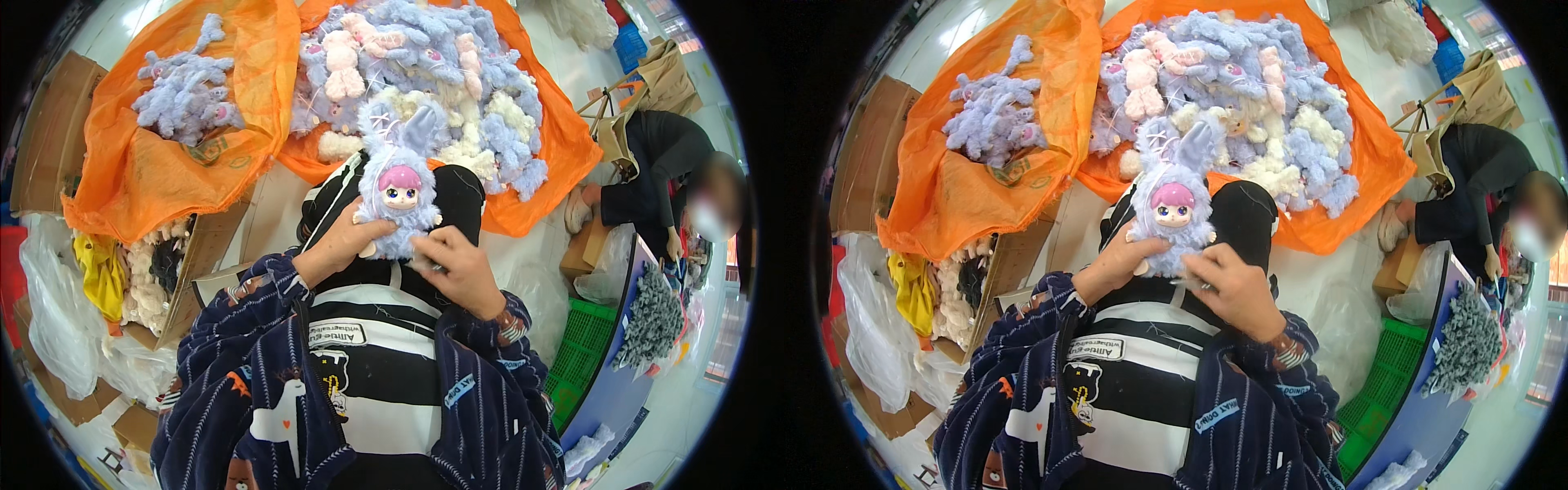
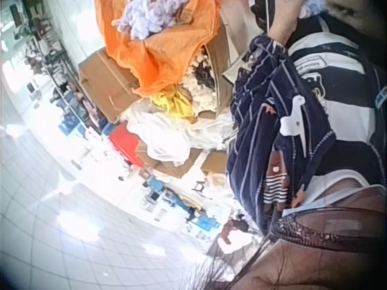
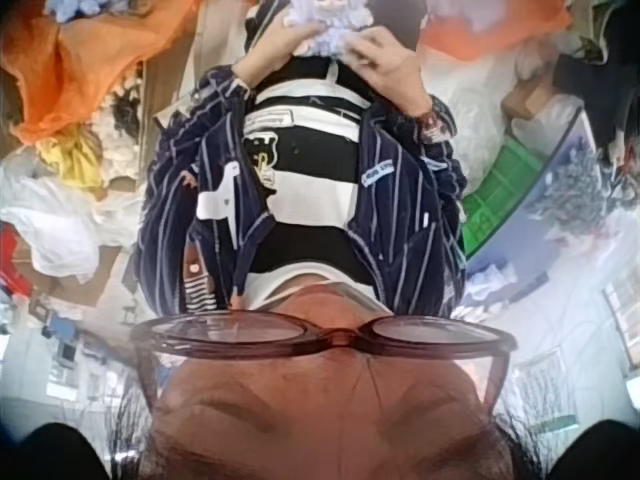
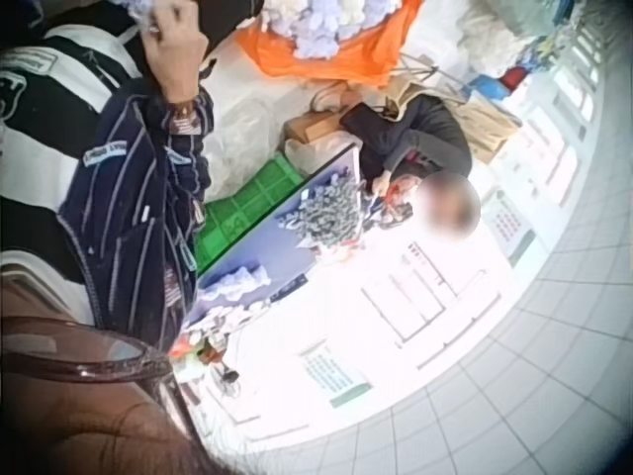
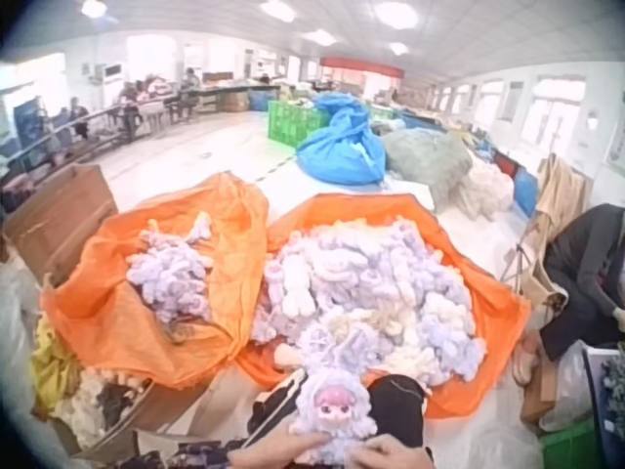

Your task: The person sits on the floor and repeatedly picks up small stuffed toys from a pile on an orange sheet. Using small scissors, the person trims loose threads and fluff from the toys, then places them back on the pile. The process is repeated for multiple toys throughout the clip.

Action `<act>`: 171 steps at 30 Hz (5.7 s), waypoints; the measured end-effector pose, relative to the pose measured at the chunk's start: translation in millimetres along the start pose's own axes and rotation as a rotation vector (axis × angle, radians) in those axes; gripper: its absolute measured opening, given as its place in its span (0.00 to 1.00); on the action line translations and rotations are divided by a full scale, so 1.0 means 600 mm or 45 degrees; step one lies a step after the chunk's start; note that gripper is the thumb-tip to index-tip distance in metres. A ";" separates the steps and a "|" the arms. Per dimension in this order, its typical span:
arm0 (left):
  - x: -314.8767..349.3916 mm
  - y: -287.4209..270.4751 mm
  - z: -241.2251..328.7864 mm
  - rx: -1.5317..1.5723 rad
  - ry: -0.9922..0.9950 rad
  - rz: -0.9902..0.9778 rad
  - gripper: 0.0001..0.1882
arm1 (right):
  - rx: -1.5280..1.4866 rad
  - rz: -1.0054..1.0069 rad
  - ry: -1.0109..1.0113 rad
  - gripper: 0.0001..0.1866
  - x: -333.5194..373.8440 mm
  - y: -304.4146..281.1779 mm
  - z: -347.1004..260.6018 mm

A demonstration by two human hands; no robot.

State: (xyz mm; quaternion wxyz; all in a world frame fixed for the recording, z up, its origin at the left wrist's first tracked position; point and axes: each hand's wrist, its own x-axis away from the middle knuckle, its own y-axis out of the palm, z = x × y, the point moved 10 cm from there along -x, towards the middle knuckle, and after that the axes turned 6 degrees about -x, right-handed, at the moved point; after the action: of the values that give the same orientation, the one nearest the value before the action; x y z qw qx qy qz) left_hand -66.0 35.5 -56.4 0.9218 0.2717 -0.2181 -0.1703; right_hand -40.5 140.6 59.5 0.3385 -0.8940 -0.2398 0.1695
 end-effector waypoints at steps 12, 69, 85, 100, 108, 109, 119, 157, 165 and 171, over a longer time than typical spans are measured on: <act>-0.002 -0.008 -0.006 0.093 0.120 0.099 0.29 | 0.068 0.483 0.137 0.11 0.008 -0.005 0.048; -0.227 -0.469 -0.029 -0.760 -0.258 0.632 0.22 | -0.413 0.932 0.668 0.07 0.003 -0.063 0.230; -0.438 -0.659 -0.126 0.223 -0.211 1.026 0.20 | -0.348 0.888 0.563 0.13 -0.028 -0.055 0.247; -0.141 -0.241 0.141 -0.689 0.308 0.609 0.05 | -0.270 0.622 0.349 0.04 -0.085 -0.028 0.199; 0.007 0.035 0.177 -1.401 0.784 -0.205 0.07 | 0.057 0.201 -0.033 0.21 -0.109 -0.013 0.076; 0.016 0.037 0.166 -1.398 0.764 -0.237 0.07 | 0.127 0.112 -0.048 0.21 -0.103 -0.002 0.069; 0.023 -0.079 0.015 -0.332 -0.037 0.220 0.19 | 0.272 -0.084 -0.087 0.20 -0.026 0.030 0.057; -0.017 0.017 -0.013 -0.097 0.090 -0.138 0.22 | 0.244 0.501 0.274 0.16 0.044 -0.018 0.047; -0.029 0.016 -0.041 -0.001 0.047 -0.173 0.29 | -0.068 0.602 0.547 0.11 0.061 0.001 0.100; -0.029 0.016 -0.043 0.022 0.036 -0.168 0.27 | -0.182 0.635 0.562 0.09 0.064 0.009 0.110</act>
State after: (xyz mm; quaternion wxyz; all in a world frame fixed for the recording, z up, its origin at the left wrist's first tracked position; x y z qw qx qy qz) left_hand -66.4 61.4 -75.8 0.9091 0.2958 -0.1880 -0.2250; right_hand -37.8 192.3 3.3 0.2669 -0.9617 0.0542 0.0323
